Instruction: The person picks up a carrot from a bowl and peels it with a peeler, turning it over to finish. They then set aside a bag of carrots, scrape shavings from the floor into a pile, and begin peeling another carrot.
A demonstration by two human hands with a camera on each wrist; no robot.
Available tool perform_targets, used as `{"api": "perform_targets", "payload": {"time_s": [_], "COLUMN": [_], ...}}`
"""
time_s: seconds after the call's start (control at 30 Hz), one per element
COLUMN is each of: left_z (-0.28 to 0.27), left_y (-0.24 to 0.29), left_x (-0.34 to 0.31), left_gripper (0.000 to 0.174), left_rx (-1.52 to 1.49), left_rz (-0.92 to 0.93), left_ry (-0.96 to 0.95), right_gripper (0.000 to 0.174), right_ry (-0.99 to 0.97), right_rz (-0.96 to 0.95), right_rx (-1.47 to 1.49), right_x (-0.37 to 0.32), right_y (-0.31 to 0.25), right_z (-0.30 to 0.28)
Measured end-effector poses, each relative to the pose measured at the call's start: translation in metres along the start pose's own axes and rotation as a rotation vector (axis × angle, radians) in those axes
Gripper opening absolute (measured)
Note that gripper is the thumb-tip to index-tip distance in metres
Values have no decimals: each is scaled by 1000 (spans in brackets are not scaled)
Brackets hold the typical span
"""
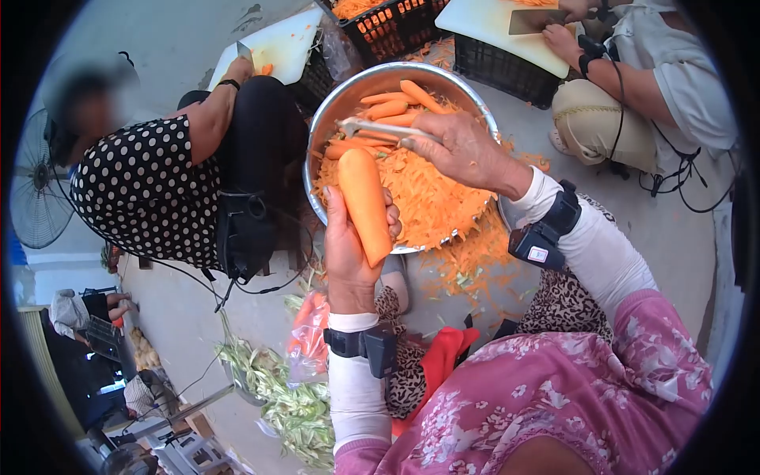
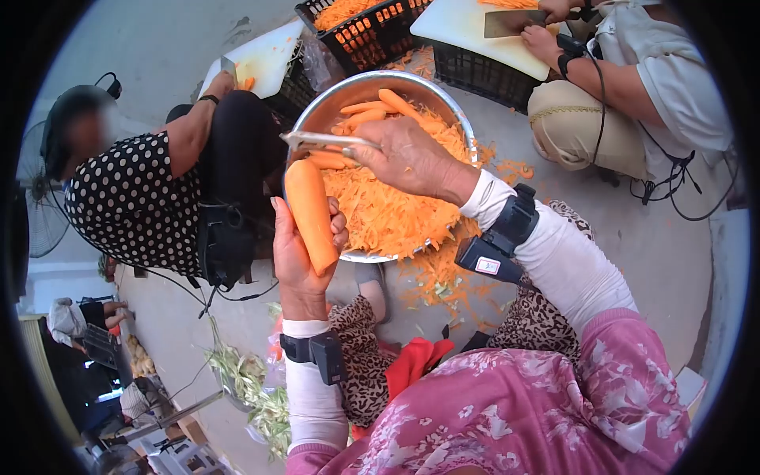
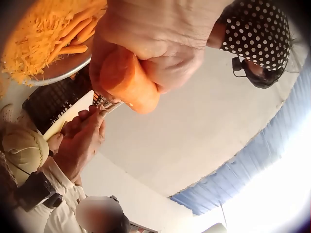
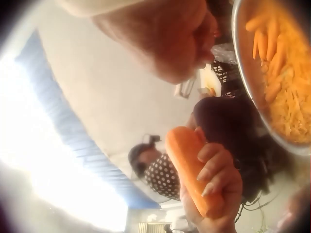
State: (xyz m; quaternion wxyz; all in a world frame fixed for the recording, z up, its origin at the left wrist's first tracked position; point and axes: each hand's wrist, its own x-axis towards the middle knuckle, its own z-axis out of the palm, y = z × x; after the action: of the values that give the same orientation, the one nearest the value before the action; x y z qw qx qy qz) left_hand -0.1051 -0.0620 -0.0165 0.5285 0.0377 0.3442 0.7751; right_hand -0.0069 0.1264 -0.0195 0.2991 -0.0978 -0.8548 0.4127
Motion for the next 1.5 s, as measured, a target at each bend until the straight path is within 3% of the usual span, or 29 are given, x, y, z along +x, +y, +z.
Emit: {"api": "perform_targets", "payload": {"time_s": [0.07, 0.2, 0.27, 0.33, 0.4, 0.57, 0.6, 0.67, 0.7, 0.73, 0.8, 0.87, 0.93, 1.07, 1.13, 1.2, 1.27, 1.33, 1.4, 1.47, 1.5], "left_z": [-1, 0, 0, 0, -6, -10, -8, -4, -1, 0, -1, -2, 4, -7, 0, 11, 9, 4, 1, -11, -19], "left_y": [0, 1, 2, 1, 1, 5, 5, 8, 6, 7, 5, 6, 4, 5, 4, 4, 4, 4, 2, 3, 3], "left_x": [1, 3, 3, 4, 2, 0, -5, -13, -12, -8, -3, -1, -1, 5, 4, 3, 4, 5, 2, 4, 2], "left_gripper": [60, 58, 58, 56, 54, 57, 57, 58, 60, 60, 63, 65, 64, 61, 57, 52, 51, 53, 57, 58, 59], "left_rx": [-37, -58, -52, -40, -68, 125, 149, 94, 103, 99, 115, 106, 23, -41, -24, 12, -10, -63, -64, -42, 10], "left_rz": [0, 8, -5, -9, -56, -22, -35, -54, -26, -19, -19, -46, -28, -21, 4, 37, 21, -67, -84, -103, -127], "left_ry": [8, 83, 74, 98, -39, 93, 82, -264, -156, -164, -15, -59, 10, -23, 66, 199, 169, 19, 27, -81, -178], "right_gripper": [26, 24, 25, 24, 24, 25, 25, 25, 26, 26, 29, 30, 31, 28, 24, 23, 25, 26, 28, 29, 27], "right_ry": [-222, -310, -321, -289, -246, -184, -225, -217, -247, -312, -246, -84, -57, -153, -309, -327, -278, -235, -194, -196, -196], "right_rz": [78, -119, -95, -104, -107, -95, 21, 157, 244, 306, 264, 225, 211, 10, -80, -74, -78, -87, -101, 21, 34], "right_rx": [74, 145, 197, 36, 26, 9, -140, -284, -265, -256, -210, -35, 57, 121, 232, 225, 92, 58, 21, 16, -185], "right_x": [-2, -12, -13, -12, -8, -6, -7, -5, -5, -1, 7, 5, -1, -16, -24, -26, -23, -15, -10, -5, -4], "right_y": [-13, -18, -22, -21, -17, 3, 17, 36, 42, 39, 29, 20, 9, -19, -24, -25, -24, -18, -12, -9, 1], "right_z": [2, 12, 12, 12, 11, 16, 16, 14, 13, 9, -2, -7, -1, 9, 13, 15, 14, 13, 9, 3, 0]}}
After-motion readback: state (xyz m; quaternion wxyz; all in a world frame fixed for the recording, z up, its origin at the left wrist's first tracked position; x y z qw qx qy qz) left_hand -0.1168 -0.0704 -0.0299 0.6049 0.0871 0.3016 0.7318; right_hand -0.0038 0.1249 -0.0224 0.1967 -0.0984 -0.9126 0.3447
